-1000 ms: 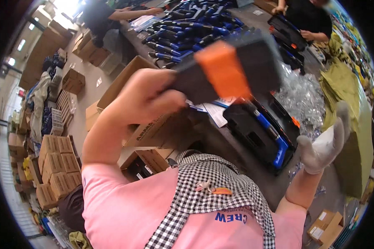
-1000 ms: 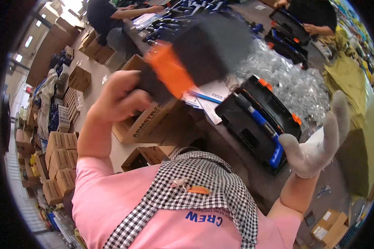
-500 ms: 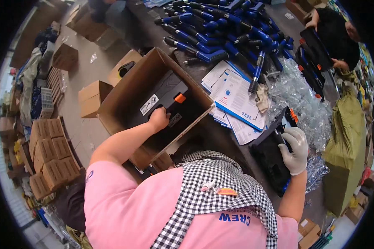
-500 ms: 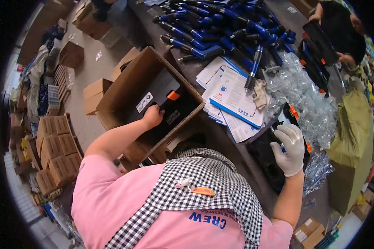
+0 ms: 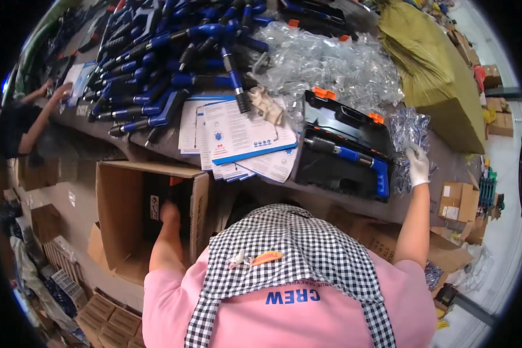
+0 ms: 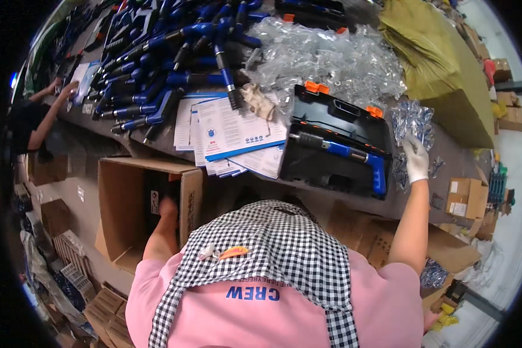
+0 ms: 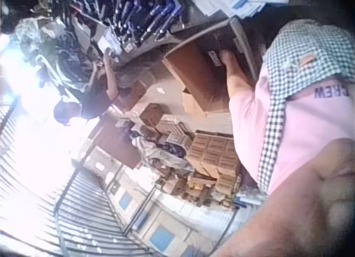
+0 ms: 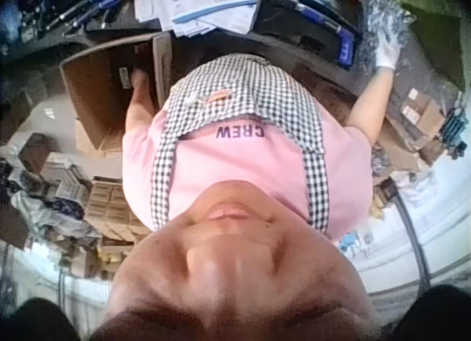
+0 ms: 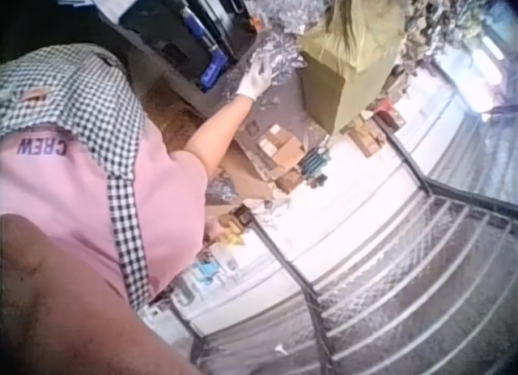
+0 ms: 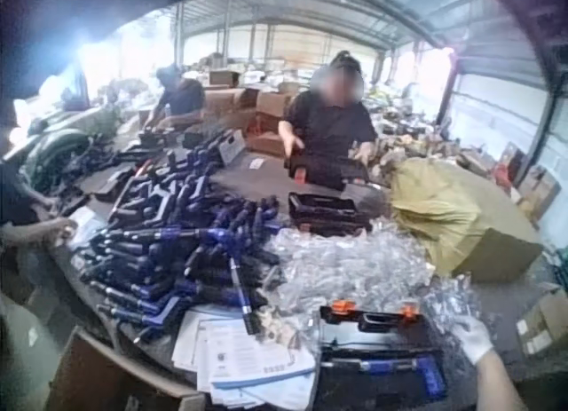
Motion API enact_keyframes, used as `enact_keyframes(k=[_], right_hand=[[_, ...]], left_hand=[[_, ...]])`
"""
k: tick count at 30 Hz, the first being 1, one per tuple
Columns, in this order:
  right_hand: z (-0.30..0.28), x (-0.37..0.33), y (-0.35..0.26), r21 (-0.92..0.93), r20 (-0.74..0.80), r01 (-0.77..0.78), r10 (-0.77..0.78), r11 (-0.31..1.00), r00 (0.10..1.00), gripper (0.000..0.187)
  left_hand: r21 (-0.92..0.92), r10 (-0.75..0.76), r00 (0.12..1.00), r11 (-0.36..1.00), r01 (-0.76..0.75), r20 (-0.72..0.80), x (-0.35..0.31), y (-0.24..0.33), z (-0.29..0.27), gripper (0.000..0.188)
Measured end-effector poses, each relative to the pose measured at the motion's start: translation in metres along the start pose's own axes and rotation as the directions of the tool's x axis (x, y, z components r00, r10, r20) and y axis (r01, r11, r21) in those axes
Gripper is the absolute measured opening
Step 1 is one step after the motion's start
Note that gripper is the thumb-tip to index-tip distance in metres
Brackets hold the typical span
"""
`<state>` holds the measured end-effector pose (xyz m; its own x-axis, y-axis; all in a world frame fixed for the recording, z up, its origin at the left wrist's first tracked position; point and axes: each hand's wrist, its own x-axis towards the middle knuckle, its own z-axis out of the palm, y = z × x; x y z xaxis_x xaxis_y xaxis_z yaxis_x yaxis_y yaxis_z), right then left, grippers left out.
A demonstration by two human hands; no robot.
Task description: Packing industrial tools and instruction manuals into plastic carrying cases and then placing the cases into cardboard shipping boxes.
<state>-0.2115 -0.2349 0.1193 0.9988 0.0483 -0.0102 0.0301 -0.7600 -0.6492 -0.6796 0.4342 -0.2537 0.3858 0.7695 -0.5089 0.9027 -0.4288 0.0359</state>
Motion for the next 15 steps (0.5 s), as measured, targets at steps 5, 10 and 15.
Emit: enact_keyframes(k=[5,10,15], right_hand=[[0.018,-0.001,0.089,0.136,0.056,-0.310,0.305,0.941,0.951,0.060],[0.043,-0.002,0.139,0.362,0.497,-0.768,0.587,0.529,0.639,0.094],[0.072,-0.022,0.084,0.591,0.584,-0.697,0.381,0.405,0.717,0.074]], left_hand=[[0.016,-0.176,0.962,0.983,0.184,-0.208,-0.047,0.039,-0.115,0.025],[-0.211,0.017,0.304,0.684,-0.699,-0.952,-0.177,0.188,-0.314,0.028],[-0.745,0.556,0.824,0.594,-0.303,0.108,-0.183,0.363,-0.228,0.072]])
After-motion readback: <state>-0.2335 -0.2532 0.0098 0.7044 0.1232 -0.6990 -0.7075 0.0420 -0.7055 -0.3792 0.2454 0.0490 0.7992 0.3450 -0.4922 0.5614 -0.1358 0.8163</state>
